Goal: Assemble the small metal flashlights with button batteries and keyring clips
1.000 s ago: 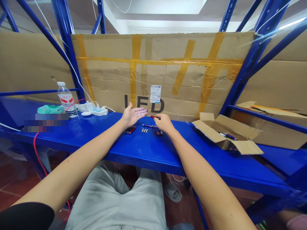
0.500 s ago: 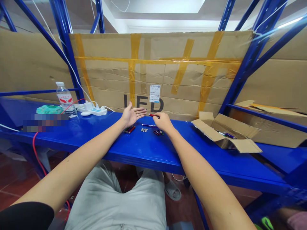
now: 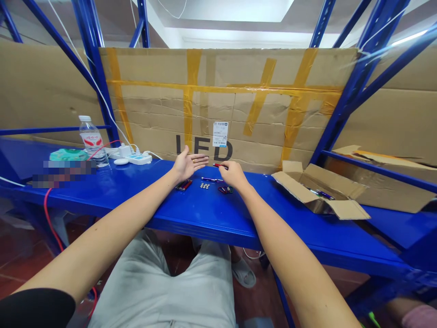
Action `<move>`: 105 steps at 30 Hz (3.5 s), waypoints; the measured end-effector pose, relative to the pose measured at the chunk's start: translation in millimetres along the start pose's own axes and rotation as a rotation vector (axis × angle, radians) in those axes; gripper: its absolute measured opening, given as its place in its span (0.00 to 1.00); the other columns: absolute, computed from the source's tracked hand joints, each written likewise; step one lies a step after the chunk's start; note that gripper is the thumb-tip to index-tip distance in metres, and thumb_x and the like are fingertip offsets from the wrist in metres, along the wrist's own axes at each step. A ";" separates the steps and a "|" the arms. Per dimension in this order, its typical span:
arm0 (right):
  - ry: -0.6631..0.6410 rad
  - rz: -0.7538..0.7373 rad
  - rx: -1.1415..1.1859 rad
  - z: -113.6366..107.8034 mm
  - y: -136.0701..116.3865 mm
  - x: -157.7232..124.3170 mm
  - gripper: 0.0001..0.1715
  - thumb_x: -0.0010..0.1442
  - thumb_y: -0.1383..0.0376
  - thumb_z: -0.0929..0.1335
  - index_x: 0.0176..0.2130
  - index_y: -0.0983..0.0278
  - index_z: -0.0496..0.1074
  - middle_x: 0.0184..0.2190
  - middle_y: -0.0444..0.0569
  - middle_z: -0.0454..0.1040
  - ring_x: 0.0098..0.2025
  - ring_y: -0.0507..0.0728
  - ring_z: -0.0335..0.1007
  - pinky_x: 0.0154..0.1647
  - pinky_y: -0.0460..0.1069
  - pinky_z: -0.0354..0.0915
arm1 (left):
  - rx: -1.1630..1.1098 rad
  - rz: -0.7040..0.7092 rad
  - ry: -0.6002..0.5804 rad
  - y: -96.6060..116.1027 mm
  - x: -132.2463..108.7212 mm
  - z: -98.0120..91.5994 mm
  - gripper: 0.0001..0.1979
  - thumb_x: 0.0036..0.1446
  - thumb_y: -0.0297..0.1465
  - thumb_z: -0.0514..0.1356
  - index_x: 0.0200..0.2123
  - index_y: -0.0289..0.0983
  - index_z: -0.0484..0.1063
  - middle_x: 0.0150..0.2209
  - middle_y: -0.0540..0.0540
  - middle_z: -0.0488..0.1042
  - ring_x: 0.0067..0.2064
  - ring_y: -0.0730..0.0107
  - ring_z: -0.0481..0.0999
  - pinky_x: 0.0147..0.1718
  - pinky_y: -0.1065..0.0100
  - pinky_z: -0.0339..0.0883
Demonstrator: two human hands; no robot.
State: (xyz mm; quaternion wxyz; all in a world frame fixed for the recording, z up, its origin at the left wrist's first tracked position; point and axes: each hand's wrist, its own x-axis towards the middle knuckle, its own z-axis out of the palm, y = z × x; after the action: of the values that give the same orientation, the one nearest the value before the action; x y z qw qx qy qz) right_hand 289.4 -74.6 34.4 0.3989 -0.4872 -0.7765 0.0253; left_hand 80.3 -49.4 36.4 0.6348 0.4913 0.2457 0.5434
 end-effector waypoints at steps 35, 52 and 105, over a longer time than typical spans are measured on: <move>0.155 0.056 0.036 -7.0 -8.5 -2.7 0.19 0.57 0.61 0.64 0.31 0.71 0.81 0.26 0.53 0.79 0.28 0.55 0.68 0.32 0.47 0.57 | 0.032 -0.018 0.011 -0.4 -1.6 4.4 0.42 0.61 0.57 0.38 0.51 0.27 0.71 0.55 0.27 0.71 0.56 0.51 0.73 0.58 0.56 0.62; 0.124 0.024 0.041 -5.2 -7.3 -1.5 0.18 0.59 0.61 0.64 0.32 0.68 0.80 0.31 0.53 0.81 0.33 0.57 0.73 0.34 0.48 0.60 | 0.018 -0.015 0.011 -2.1 -1.2 4.5 0.40 0.61 0.57 0.40 0.48 0.28 0.72 0.54 0.28 0.73 0.56 0.51 0.73 0.57 0.56 0.64; -0.126 0.062 -0.047 39.4 37.1 19.6 0.13 0.54 0.74 0.66 0.38 0.65 0.78 0.31 0.49 0.79 0.34 0.53 0.72 0.36 0.45 0.63 | 1.143 0.307 0.072 -34.5 35.2 -19.4 0.04 0.43 0.23 0.63 0.22 0.37 0.76 0.27 0.45 0.77 0.32 0.63 0.75 0.37 0.62 0.68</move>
State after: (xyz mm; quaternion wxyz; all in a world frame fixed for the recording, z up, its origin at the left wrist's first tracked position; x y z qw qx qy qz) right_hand 287.3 -26.2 3.4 0.3365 -0.5176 -0.7851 0.0501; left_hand 89.6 -7.2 5.8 0.1750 0.7664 0.4470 0.4268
